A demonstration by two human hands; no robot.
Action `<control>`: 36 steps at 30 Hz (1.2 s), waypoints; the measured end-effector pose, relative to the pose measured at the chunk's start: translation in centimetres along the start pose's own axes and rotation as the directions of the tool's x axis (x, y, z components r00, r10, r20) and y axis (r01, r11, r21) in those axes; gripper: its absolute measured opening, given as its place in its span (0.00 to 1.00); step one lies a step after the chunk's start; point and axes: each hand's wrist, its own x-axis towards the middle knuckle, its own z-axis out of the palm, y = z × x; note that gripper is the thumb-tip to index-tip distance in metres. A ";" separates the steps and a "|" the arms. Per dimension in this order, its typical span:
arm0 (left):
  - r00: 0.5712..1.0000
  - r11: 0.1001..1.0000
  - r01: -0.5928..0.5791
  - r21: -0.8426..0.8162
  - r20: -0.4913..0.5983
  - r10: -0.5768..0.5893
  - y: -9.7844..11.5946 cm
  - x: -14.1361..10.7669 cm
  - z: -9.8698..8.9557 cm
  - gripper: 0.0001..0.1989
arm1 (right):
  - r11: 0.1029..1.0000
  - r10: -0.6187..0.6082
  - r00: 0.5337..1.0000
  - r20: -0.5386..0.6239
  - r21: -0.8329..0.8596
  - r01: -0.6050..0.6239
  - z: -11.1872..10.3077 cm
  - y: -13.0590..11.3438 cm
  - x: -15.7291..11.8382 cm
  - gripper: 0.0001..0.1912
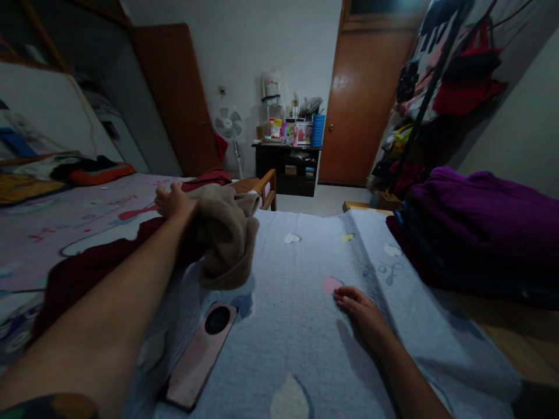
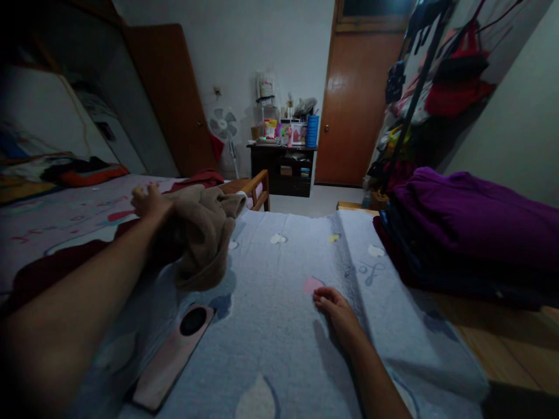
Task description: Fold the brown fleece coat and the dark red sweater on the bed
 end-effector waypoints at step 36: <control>0.840 0.854 -0.348 0.386 0.532 0.102 -8.7 -12.9 -13.6 0.08 | 0.080 -0.493 0.838 0.233 -0.947 0.311 8.4 2.8 3.9 0.12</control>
